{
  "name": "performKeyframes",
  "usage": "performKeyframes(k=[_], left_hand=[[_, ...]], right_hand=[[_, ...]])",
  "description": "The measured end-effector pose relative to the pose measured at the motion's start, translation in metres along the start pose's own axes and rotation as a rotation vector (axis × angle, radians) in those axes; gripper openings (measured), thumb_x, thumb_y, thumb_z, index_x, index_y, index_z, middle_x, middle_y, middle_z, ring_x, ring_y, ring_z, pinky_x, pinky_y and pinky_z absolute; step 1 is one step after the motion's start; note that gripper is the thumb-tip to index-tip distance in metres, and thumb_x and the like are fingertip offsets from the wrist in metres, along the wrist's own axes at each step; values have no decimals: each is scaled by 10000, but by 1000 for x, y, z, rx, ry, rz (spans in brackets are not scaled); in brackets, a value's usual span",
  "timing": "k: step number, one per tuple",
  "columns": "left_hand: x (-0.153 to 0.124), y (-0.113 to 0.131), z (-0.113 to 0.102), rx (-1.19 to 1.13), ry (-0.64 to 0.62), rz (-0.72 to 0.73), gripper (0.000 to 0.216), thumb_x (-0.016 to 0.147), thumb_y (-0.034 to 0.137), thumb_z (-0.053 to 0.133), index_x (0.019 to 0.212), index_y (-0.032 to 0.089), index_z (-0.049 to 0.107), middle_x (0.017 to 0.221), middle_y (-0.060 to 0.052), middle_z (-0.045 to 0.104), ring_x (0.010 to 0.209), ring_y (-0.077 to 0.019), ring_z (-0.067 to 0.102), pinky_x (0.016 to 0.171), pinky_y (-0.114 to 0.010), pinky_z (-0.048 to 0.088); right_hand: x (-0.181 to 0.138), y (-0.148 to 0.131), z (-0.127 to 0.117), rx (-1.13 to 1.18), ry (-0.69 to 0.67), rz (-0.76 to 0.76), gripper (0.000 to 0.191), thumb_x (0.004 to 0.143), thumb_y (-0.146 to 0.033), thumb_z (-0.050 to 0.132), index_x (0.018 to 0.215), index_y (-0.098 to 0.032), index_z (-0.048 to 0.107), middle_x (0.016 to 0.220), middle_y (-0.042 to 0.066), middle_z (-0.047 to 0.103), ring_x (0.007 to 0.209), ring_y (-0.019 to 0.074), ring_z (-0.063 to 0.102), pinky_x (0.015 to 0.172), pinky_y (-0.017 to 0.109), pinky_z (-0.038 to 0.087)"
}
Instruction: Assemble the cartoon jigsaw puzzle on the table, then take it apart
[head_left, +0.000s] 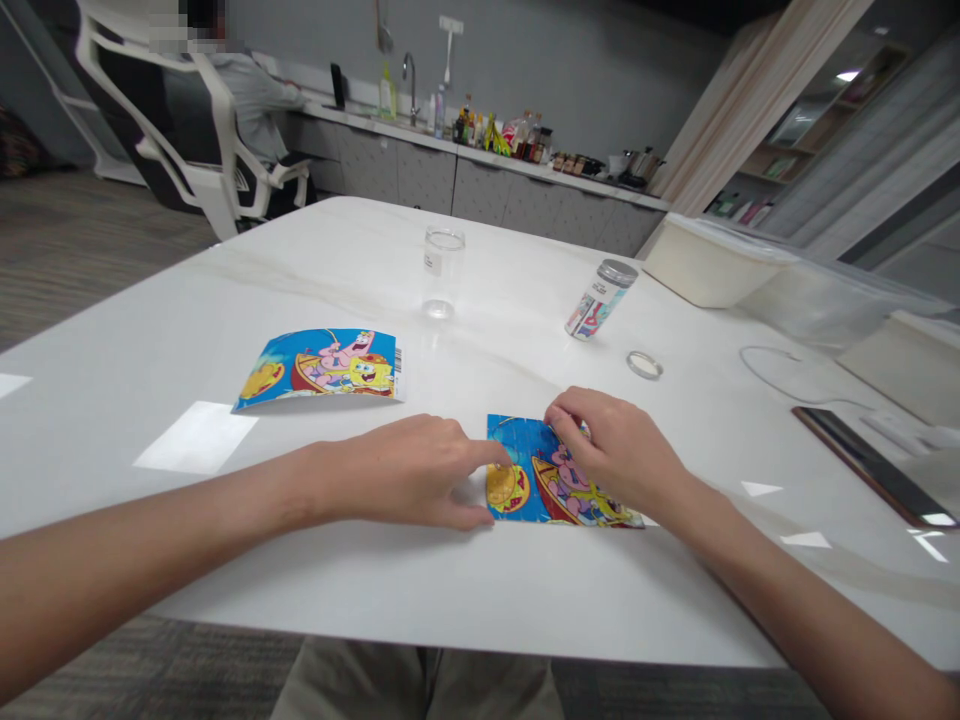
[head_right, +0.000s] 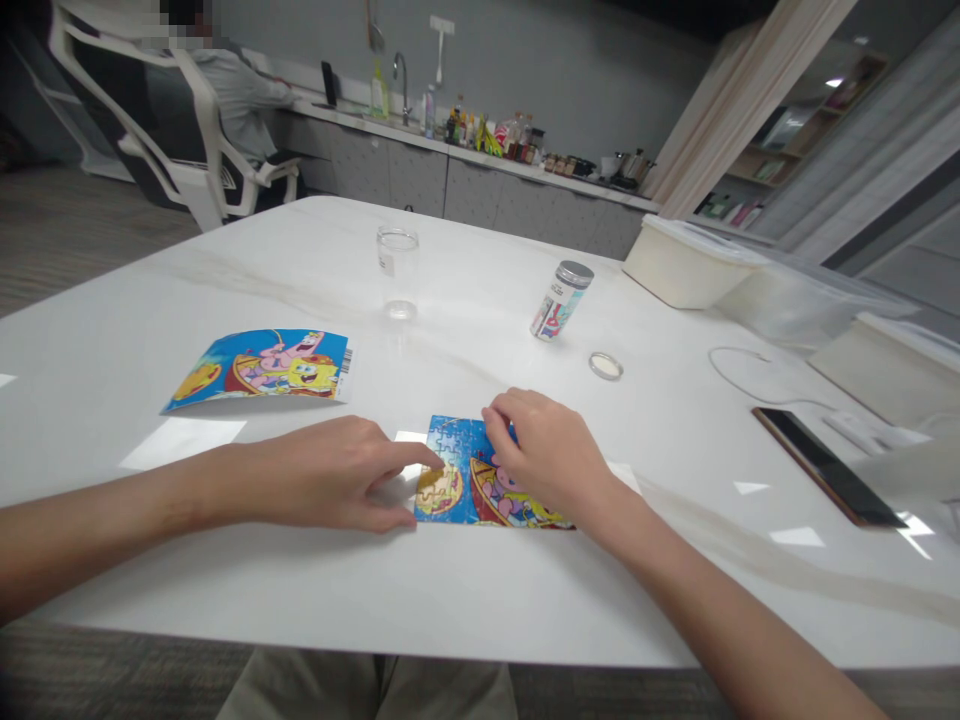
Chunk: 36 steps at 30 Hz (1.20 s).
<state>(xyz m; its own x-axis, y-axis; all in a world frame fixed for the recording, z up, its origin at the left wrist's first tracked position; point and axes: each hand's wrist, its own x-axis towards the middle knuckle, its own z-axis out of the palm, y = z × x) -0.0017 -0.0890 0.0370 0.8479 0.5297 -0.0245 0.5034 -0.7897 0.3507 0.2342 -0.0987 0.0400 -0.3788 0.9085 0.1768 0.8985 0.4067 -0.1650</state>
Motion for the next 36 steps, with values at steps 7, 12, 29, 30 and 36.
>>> performKeyframes(k=[7,12,29,30,36], left_hand=[[1,0,1,31,13,-7,336,795,381,666,1067,185,680,499,24,535,506,-154,523,481,-237,293],[0,-2,3,62,27,-3,329,803,404,650,1045,182,664,498,32,526,492,-147,517,472,-239,304],[1,-4,8,68,125,366,416,849,310,652,1231,180,553,1347,-124,561,1210,-266,536,1002,-396,456],[1,-4,8,65,109,374,421,856,298,646,1248,181,547,1365,-122,551,1236,-266,521,1018,-397,449],[1,-4,8,64,59,458,402,910,285,579,1302,205,535,1427,-118,514,1305,-250,481,1092,-386,400]], right_hand=[[2,4,0,-102,-60,156,396,991,-329,310,777,-177,608,812,62,644,721,181,595,595,291,372],[1,10,-3,-247,-64,178,386,988,-290,306,777,-174,607,805,67,660,683,174,603,541,278,317],[3,11,-8,-416,-236,383,372,994,-336,265,927,-176,594,937,110,699,804,261,683,614,318,407],[2,11,-8,-434,-231,381,371,994,-335,267,923,-175,594,936,113,699,808,264,685,608,316,408],[-1,14,-11,-577,-217,409,400,989,-323,277,915,-139,624,893,156,702,762,277,693,592,327,426]])
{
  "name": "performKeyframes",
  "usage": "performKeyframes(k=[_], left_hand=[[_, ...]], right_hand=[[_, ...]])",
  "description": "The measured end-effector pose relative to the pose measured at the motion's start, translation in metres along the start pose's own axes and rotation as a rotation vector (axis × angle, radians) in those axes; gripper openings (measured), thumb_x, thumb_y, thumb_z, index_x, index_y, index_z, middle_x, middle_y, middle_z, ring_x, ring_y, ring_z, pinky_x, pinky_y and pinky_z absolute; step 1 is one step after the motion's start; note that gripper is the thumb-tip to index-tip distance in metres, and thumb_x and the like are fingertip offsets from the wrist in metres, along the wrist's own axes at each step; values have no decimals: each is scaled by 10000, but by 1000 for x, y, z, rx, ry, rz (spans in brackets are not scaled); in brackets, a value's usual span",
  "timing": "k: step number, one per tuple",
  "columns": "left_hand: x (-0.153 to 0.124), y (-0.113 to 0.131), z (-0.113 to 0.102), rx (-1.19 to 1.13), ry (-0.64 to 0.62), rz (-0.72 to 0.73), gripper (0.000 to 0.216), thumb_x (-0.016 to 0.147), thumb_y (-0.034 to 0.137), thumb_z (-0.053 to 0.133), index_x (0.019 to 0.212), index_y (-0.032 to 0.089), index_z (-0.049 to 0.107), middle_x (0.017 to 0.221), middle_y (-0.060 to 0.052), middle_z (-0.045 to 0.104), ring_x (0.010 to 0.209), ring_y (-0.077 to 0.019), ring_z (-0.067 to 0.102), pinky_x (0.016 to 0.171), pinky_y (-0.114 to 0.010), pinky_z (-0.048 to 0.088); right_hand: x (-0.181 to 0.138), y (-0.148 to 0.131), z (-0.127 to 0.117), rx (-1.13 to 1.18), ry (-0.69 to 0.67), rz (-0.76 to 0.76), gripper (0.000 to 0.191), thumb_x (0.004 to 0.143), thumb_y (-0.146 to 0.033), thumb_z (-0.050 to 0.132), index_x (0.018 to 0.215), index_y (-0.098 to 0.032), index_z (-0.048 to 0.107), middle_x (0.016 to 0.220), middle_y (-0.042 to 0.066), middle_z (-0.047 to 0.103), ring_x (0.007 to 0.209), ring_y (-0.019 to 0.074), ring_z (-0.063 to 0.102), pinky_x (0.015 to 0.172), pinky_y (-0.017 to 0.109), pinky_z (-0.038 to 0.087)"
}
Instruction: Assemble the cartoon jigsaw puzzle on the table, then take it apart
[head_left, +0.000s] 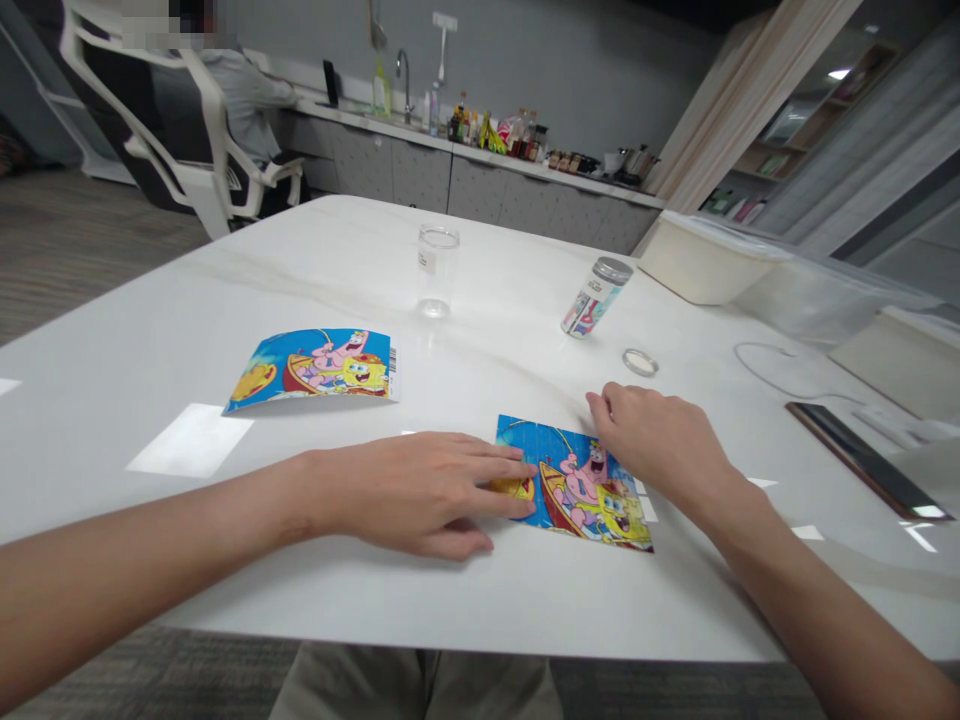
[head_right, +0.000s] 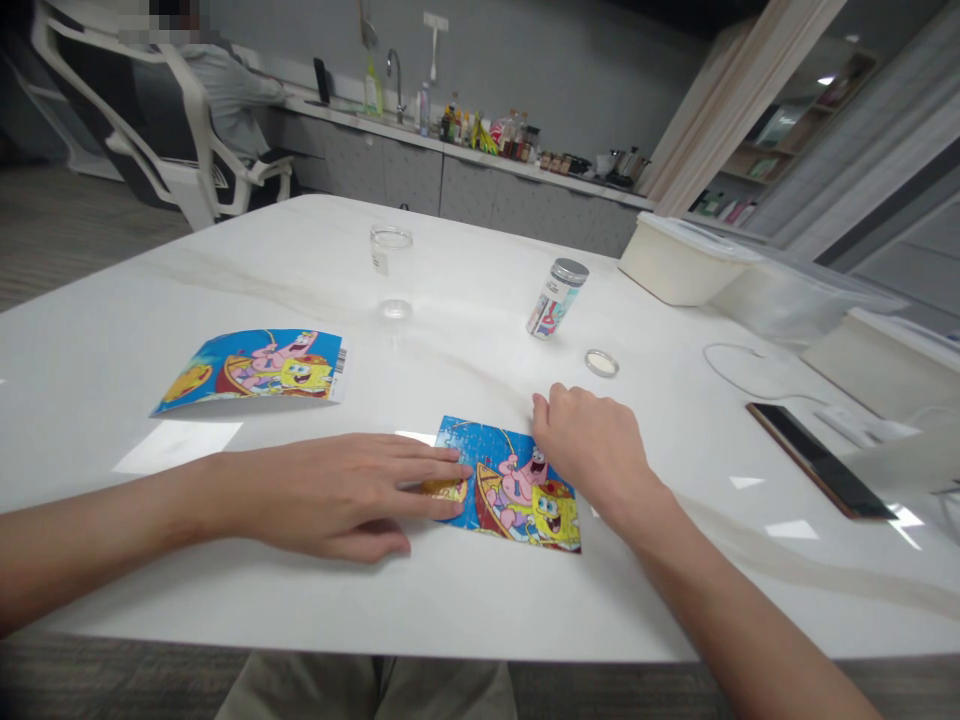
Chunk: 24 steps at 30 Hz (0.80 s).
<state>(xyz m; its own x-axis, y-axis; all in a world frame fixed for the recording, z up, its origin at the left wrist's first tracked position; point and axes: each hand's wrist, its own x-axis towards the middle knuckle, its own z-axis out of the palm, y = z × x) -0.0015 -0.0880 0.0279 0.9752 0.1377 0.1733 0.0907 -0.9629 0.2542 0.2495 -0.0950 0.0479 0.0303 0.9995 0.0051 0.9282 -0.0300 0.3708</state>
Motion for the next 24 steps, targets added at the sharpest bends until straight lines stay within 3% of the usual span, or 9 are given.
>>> performKeyframes(k=[4,12,17,24], left_hand=[[0,-1,0,34,-18,-16,367,915,320,574,1263,205,564,1396,-119,541,1270,-250,511,1056,-374,423],[0,-1,-4,118,-49,-50,299,921,338,559,1204,243,568,1342,-94,574,1190,-229,549,1001,-363,407],[-1,-3,-4,124,14,-59,253,873,355,610,1104,252,596,1203,-73,636,1049,-221,597,916,-353,424],[0,-2,-8,215,-4,-96,198,839,386,628,904,202,593,1010,-64,651,872,-203,589,833,-344,421]], right_hand=[[1,0,-1,32,-22,20,423,985,-332,281,872,-145,643,853,151,704,745,278,688,596,338,431],[6,-2,7,155,16,-118,367,989,-331,297,894,-163,609,901,111,682,746,243,654,585,322,375],[6,-4,6,263,40,-120,367,986,-340,308,874,-165,611,897,95,660,709,210,616,589,319,361],[5,-8,5,478,63,-229,308,962,-333,385,889,-171,636,926,79,640,719,172,591,671,311,409]])
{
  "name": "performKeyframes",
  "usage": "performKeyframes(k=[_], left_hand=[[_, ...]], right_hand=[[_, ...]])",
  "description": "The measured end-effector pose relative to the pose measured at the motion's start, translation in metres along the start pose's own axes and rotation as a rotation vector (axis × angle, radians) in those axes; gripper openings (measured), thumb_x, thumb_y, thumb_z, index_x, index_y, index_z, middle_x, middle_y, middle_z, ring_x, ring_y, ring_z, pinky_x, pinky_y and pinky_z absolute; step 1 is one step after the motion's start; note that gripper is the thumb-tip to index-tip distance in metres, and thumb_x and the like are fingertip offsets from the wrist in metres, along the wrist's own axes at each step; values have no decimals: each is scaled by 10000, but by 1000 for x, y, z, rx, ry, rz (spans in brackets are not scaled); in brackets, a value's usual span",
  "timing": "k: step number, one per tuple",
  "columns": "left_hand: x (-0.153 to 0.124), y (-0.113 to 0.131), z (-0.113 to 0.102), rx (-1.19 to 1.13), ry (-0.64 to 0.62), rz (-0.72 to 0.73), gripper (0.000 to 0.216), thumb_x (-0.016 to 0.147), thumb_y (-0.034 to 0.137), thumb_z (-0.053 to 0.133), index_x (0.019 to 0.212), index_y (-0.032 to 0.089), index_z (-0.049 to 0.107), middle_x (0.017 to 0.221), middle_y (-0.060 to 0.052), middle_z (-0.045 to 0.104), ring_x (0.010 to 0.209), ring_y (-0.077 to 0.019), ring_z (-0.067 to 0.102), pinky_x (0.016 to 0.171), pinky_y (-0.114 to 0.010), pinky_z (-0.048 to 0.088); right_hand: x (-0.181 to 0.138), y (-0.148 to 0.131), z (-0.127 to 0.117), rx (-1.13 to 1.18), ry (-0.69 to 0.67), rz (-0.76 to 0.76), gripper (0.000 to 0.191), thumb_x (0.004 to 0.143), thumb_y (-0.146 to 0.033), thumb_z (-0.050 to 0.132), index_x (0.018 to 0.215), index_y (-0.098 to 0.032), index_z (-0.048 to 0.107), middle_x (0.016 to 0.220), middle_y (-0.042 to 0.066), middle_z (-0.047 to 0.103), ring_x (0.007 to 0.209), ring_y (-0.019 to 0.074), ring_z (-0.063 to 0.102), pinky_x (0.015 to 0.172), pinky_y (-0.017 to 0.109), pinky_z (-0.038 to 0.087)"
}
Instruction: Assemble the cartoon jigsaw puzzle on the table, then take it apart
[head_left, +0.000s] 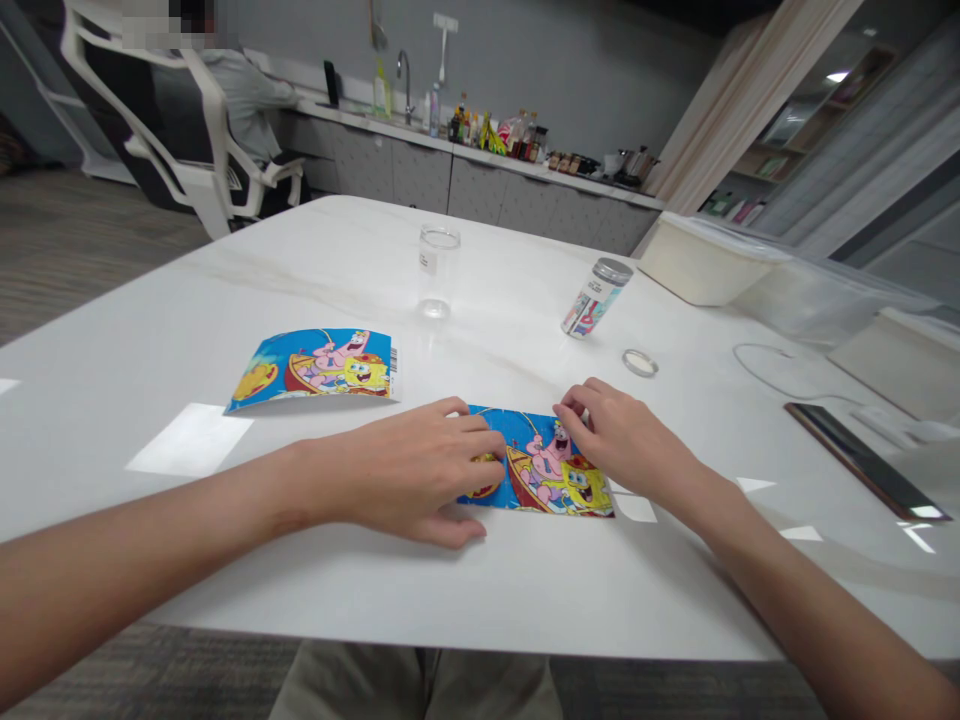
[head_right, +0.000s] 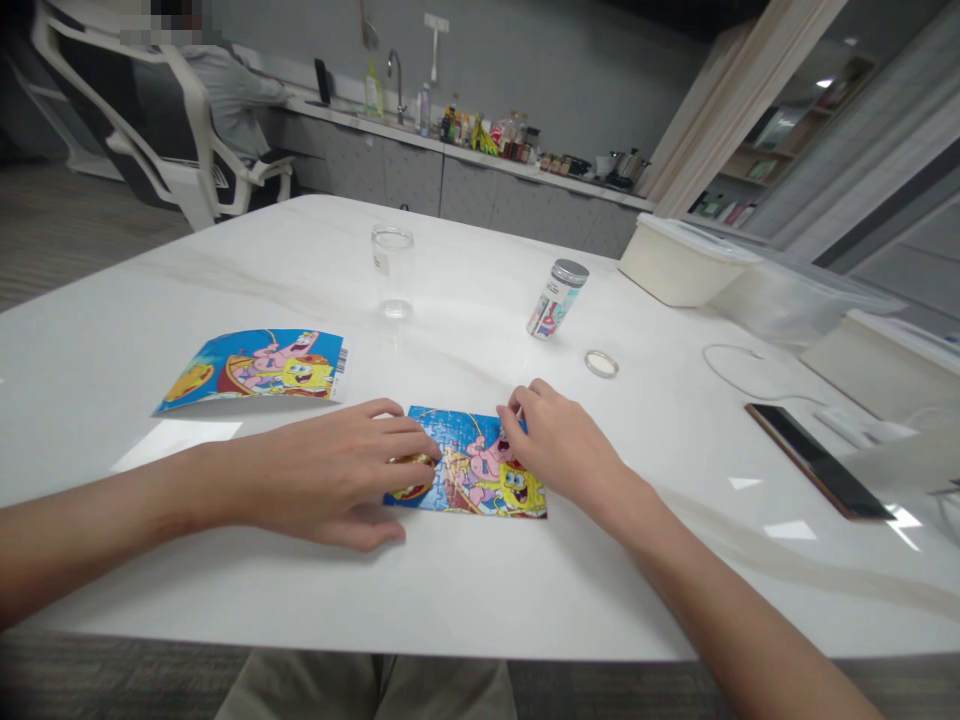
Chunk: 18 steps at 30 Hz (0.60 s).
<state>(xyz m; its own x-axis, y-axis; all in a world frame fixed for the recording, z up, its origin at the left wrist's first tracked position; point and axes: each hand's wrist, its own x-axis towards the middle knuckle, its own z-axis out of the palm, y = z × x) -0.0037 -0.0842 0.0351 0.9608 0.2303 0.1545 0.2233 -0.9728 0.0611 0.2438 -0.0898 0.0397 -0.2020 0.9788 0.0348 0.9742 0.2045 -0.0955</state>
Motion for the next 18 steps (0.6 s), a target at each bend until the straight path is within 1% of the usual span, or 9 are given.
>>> performKeyframes(k=[3,5,6,8,10,11,14,16,18], left_hand=[[0,0,2,25,32,3,194,869,386,587,898,195,597,980,-69,646,849,-204,588,816,-351,430],[0,-1,5,21,49,-6,219,911,371,531,1000,185,605,1027,-88,649,896,-218,598,842,-364,440],[0,-1,6,10,54,-10,250,933,357,499,1079,179,597,1081,-100,648,953,-228,599,874,-369,441],[-1,-2,10,-20,56,-8,342,966,342,450,1253,176,534,1241,-121,612,1134,-244,559,973,-372,415],[-2,-3,13,-53,48,6,424,985,351,424,1374,184,448,1387,-120,534,1300,-239,458,1074,-369,351],[-2,-4,14,-66,39,12,452,990,358,416,1407,184,418,1432,-117,499,1346,-233,416,1108,-368,319],[-4,-6,18,-106,43,19,476,993,359,416,1433,177,409,1473,-113,464,1369,-221,401,1145,-363,277],[-4,-7,19,-120,52,18,486,988,358,430,1435,170,410,1469,-123,467,1360,-224,416,1147,-364,279],[-3,-8,18,-118,42,21,489,982,357,440,1426,155,417,1442,-139,493,1341,-232,439,1141,-374,294]], right_hand=[[0,-2,0,77,3,-61,315,964,-344,380,882,-172,631,912,75,631,729,168,597,690,310,427],[-1,-4,0,112,1,-95,299,962,-332,384,882,-175,626,892,68,627,730,167,599,700,311,437],[-1,-5,0,125,-1,-113,284,960,-319,389,881,-178,623,885,63,626,730,166,599,704,311,442],[-2,-7,0,143,-2,-147,257,955,-283,393,881,-181,617,881,58,625,727,164,596,702,310,449],[-3,-8,1,148,6,-180,244,955,-260,390,888,-180,611,889,58,621,723,162,596,699,312,461],[-3,-8,2,149,15,-204,236,956,-252,391,900,-180,609,900,61,619,735,166,601,707,316,470],[-4,-7,3,163,35,-350,195,946,-236,427,972,-175,610,991,92,609,862,198,617,785,346,499],[-6,-6,3,184,15,-480,201,942,-248,455,1049,-169,606,1087,121,596,954,221,608,847,381,507],[-7,-7,2,201,-29,-572,248,936,-286,492,1130,-166,590,1165,140,580,1003,237,602,887,418,509]])
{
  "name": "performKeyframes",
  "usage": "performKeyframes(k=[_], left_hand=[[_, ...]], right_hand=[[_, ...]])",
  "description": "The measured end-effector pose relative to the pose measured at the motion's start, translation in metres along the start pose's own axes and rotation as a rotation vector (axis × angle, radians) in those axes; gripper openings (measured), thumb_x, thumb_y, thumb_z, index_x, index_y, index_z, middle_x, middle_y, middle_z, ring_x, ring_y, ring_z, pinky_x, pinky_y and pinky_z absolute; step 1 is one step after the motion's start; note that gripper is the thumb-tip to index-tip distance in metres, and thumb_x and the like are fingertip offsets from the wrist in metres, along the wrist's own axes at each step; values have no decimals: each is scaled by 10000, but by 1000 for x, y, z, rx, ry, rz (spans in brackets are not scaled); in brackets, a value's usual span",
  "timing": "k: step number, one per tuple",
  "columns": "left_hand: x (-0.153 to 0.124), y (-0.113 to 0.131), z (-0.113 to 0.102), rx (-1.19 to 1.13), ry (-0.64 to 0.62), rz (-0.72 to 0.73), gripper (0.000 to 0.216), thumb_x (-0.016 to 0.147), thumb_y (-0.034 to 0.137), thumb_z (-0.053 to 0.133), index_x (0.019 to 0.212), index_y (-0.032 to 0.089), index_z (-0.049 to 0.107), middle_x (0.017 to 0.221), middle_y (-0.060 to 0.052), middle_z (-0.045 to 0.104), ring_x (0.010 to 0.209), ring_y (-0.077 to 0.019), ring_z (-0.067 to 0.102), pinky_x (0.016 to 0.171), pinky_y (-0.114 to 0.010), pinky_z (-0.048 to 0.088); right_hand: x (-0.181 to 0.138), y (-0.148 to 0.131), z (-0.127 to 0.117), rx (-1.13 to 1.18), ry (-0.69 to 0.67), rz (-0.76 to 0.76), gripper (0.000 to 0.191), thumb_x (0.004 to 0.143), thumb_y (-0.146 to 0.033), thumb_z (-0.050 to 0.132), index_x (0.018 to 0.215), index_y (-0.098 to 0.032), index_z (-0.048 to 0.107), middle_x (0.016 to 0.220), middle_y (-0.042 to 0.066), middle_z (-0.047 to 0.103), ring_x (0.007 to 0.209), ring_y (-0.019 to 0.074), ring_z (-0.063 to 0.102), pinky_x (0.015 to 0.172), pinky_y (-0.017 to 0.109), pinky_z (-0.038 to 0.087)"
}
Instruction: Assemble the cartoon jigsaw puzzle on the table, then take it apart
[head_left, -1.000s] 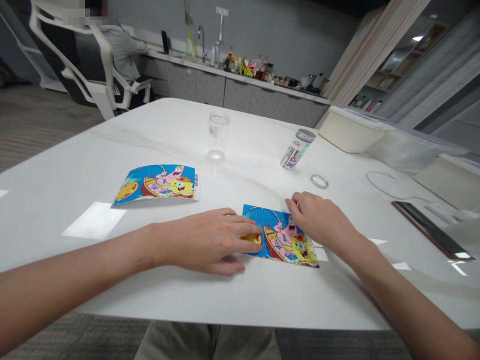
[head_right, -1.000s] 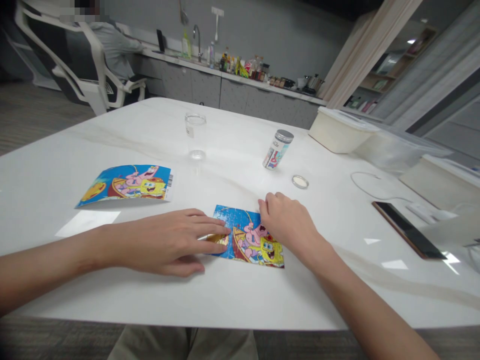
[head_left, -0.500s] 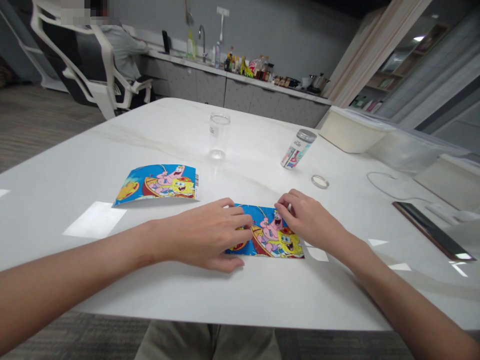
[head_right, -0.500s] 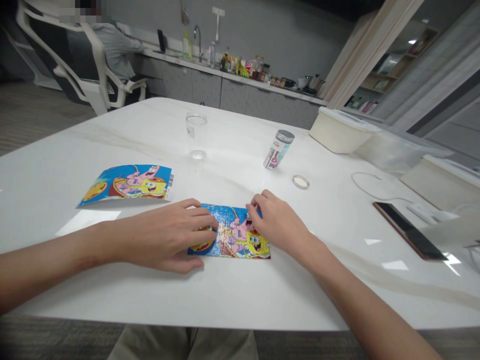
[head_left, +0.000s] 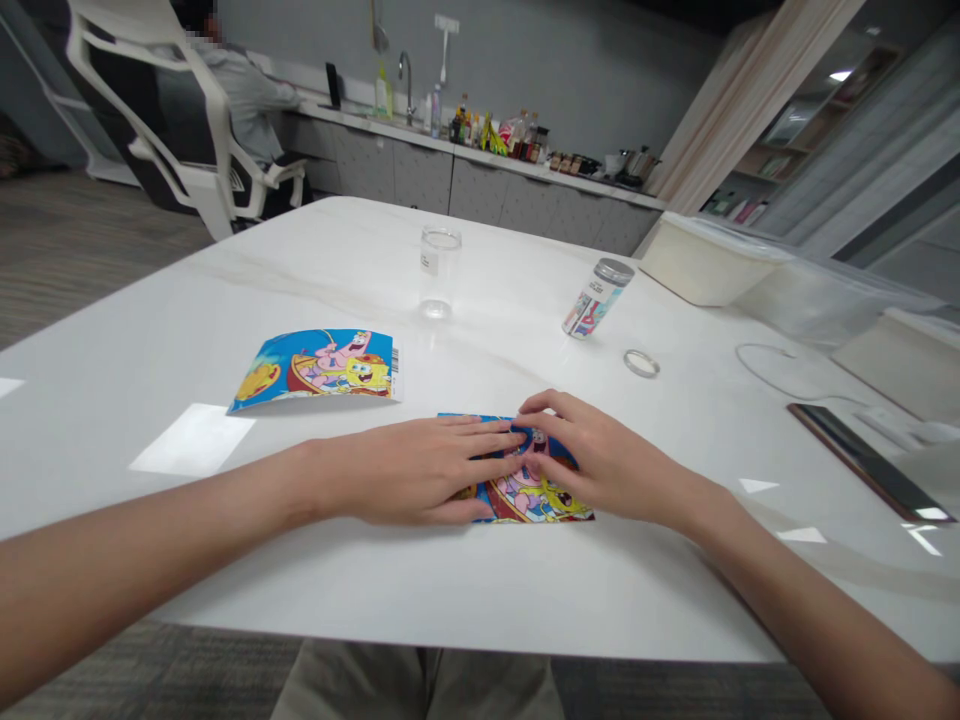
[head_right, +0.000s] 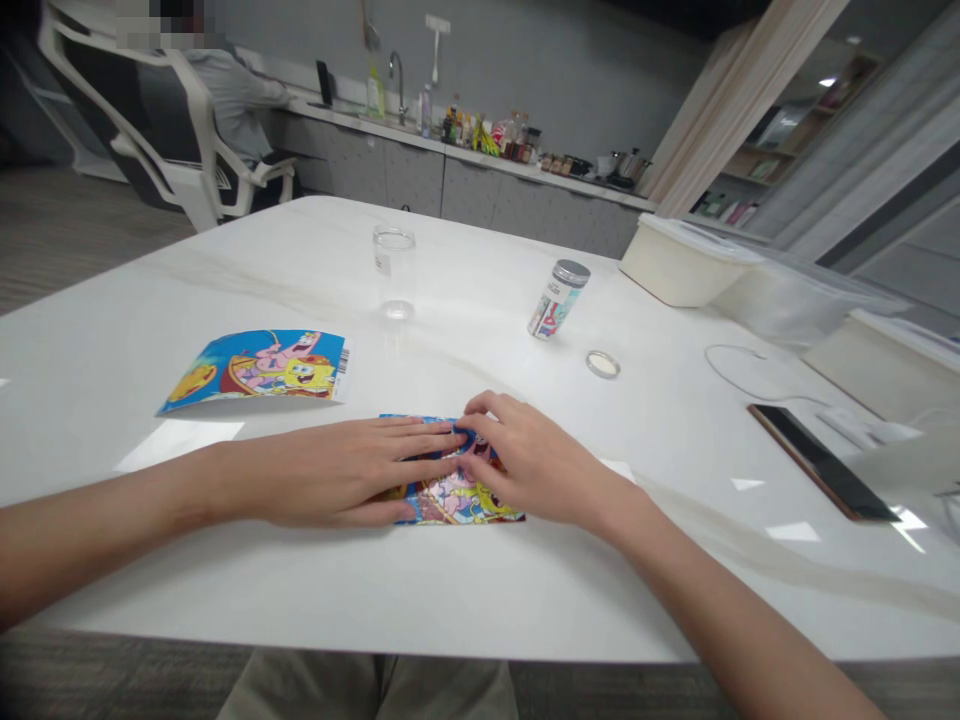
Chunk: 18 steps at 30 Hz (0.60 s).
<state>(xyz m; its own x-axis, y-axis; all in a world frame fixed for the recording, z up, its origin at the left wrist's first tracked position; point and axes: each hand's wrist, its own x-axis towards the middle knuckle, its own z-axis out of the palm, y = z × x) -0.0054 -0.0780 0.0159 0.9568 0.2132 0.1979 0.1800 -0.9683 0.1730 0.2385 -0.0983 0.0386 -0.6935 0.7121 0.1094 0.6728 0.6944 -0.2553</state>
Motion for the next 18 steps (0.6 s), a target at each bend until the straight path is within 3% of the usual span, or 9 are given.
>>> performKeyframes(k=[9,18], left_hand=[[2,2,-6,5,-8,-15,320,926,350,551,1187,167,582,1287,-135,592,1196,-255,544,1005,-365,441],[3,3,-9,1,47,-26,169,921,319,564,986,182,638,1082,-92,664,904,-180,613,782,-290,488]], right_hand=[[-1,-4,-6,36,-75,-61,392,863,-358,618,1207,-175,573,1205,141,575,1031,250,598,919,440,508],[-2,-3,-3,43,-65,-67,568,789,-500,686,1252,-197,562,1221,139,573,1030,262,599,916,442,504]])
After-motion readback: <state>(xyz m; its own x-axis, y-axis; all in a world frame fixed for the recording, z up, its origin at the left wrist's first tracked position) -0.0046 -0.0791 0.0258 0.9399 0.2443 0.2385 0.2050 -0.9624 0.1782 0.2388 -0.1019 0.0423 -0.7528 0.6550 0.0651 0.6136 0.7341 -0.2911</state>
